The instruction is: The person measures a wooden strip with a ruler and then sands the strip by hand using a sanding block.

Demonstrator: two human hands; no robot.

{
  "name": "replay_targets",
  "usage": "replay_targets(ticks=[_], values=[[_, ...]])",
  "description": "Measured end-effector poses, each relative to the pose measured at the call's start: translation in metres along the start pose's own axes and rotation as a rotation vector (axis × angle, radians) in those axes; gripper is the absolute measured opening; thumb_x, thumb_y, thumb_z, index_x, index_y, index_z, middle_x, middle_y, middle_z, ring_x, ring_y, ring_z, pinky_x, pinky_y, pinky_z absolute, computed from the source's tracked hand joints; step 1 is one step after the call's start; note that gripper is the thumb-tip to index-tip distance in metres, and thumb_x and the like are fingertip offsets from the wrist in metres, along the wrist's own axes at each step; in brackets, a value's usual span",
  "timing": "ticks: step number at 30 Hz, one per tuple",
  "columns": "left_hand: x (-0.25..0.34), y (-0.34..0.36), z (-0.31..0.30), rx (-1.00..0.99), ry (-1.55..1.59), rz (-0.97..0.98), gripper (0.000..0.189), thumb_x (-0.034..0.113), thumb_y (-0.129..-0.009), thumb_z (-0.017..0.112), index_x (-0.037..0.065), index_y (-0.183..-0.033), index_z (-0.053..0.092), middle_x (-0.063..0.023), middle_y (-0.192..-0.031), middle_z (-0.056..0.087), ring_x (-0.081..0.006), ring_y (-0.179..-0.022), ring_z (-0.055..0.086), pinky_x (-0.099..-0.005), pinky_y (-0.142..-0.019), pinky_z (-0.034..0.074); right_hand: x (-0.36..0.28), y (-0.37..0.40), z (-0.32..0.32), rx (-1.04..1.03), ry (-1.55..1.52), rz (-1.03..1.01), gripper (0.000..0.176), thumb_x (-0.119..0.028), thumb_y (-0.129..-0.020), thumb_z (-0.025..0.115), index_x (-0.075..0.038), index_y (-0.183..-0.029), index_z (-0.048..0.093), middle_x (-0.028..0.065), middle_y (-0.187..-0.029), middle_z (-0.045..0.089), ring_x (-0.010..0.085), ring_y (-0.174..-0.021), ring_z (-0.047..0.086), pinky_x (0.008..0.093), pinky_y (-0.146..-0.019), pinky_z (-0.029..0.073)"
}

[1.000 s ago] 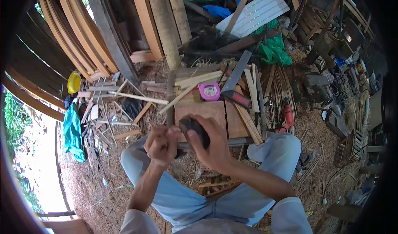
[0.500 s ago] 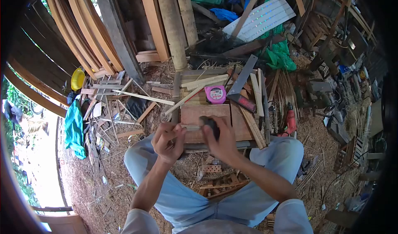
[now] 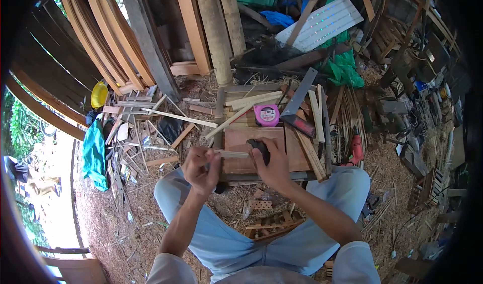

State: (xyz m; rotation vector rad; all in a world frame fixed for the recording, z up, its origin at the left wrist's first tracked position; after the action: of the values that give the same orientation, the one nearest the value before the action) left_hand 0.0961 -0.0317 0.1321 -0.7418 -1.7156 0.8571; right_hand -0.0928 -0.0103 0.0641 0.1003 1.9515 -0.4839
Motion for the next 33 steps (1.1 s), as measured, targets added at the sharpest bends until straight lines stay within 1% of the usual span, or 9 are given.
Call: replay_targets(ticks=[6, 8, 11, 13, 17, 20, 24, 28, 33], values=[[0.022, 0.007, 0.006, -0.029, 0.024, 0.105, 0.025, -0.011, -0.075, 0.071, 0.002, -0.082, 0.051, -0.0126, -0.074, 0.06, -0.0173, -0.058, 0.058, -0.0262, -0.047, 0.043, -0.052, 0.005, -0.015, 0.014, -0.103, -0.167, 0.031, -0.017, -0.089, 0.061, -0.001, -0.115, 0.056, 0.0229, -0.1, 0.055, 0.0393, -0.088, 0.061, 0.0445, -0.075, 0.049], [0.001, 0.011, 0.001, -0.013, 0.004, -0.025, 0.025, -0.011, -0.075, 0.072, 0.002, -0.081, 0.051, -0.0121, -0.073, 0.059, -0.0185, -0.057, 0.059, -0.0269, -0.045, 0.042, 0.0, 0.003, -0.004, -0.023, -0.067, -0.039, 0.033, -0.02, -0.09, 0.061, 0.002, -0.115, 0.056, 0.0212, -0.102, 0.055, 0.0332, -0.092, 0.058, 0.0398, -0.081, 0.046], [0.029, 0.003, 0.014, -0.023, 0.07, 0.177, 0.026, -0.012, -0.074, 0.071, 0.002, -0.082, 0.05, -0.0119, -0.073, 0.058, -0.0207, -0.058, 0.059, -0.0276, -0.045, 0.042, 0.02, -0.004, 0.001, -0.127, -0.068, 0.156, 0.033, -0.021, -0.092, 0.059, 0.002, -0.116, 0.055, 0.0204, -0.102, 0.055, 0.0312, -0.093, 0.058, 0.0384, -0.081, 0.046], [0.034, 0.005, 0.02, -0.03, 0.158, 0.218, 0.028, -0.012, -0.073, 0.071, 0.002, -0.086, 0.052, -0.0129, -0.073, 0.057, -0.0224, -0.061, 0.061, -0.0284, -0.047, 0.044, -0.063, -0.002, -0.024, -0.003, -0.117, -0.199, 0.033, -0.021, -0.093, 0.058, 0.002, -0.116, 0.055, 0.0191, -0.099, 0.056, 0.0276, -0.087, 0.06, 0.0377, -0.076, 0.047], [0.022, 0.008, 0.014, -0.007, 0.117, 0.112, 0.025, -0.011, -0.073, 0.071, 0.002, -0.086, 0.054, -0.0126, -0.073, 0.057, -0.0217, -0.061, 0.061, -0.0289, -0.047, 0.045, 0.033, 0.0, 0.005, -0.028, -0.137, 0.135, 0.032, -0.02, -0.09, 0.061, -0.001, -0.115, 0.057, 0.0214, -0.103, 0.056, 0.0375, -0.09, 0.061, 0.0425, -0.077, 0.049], [0.035, 0.011, 0.02, -0.057, 0.111, 0.225, 0.026, -0.011, -0.074, 0.07, 0.003, -0.089, 0.054, -0.0129, -0.074, 0.058, -0.0206, -0.059, 0.059, -0.0291, -0.048, 0.045, 0.002, 0.001, -0.006, -0.028, -0.127, 0.139, 0.031, -0.02, -0.091, 0.06, -0.002, -0.116, 0.056, 0.0207, -0.103, 0.056, 0.0373, -0.09, 0.06, 0.0429, -0.079, 0.048], [0.03, 0.016, 0.017, -0.038, 0.124, 0.184, 0.027, -0.012, -0.074, 0.069, 0.003, -0.09, 0.052, -0.0125, -0.073, 0.057, -0.0199, -0.058, 0.055, -0.0299, -0.048, 0.045, -0.046, 0.007, -0.022, 0.091, -0.198, -0.124, 0.031, -0.02, -0.092, 0.058, -0.002, -0.117, 0.055, 0.0204, -0.102, 0.055, 0.0374, -0.093, 0.059, 0.0431, -0.08, 0.047], [0.039, 0.012, 0.017, -0.062, 0.076, 0.236, 0.027, -0.012, -0.076, 0.067, 0.004, -0.092, 0.051, -0.0136, -0.075, 0.059, -0.0197, -0.058, 0.055, -0.0305, -0.048, 0.045, 0.0, 0.002, -0.01, 0.001, -0.073, 0.084, 0.031, -0.02, -0.092, 0.058, -0.001, -0.117, 0.055, 0.0201, -0.101, 0.055, 0.0373, -0.091, 0.059, 0.0449, -0.078, 0.047], [0.027, 0.019, 0.011, 0.042, 0.068, 0.165, 0.024, -0.011, -0.081, 0.064, 0.003, -0.095, 0.051, -0.0141, -0.076, 0.059, -0.0201, -0.058, 0.056, -0.0291, -0.049, 0.044, -0.038, 0.014, -0.02, 0.012, -0.139, -0.105, 0.03, -0.02, -0.092, 0.059, 0.0, -0.114, 0.058, 0.0205, -0.099, 0.055, 0.0369, -0.089, 0.059, 0.0444, -0.077, 0.047]])
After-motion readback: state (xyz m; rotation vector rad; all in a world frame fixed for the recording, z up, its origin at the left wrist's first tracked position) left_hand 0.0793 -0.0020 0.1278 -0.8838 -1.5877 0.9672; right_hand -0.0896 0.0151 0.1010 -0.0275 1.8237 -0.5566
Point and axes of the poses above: each hand's wrist, its own y-axis away from the middle knuckle, its own z-axis out of the palm, x = y × z, the point moved 8 cm from there along -y, towards the middle knuckle
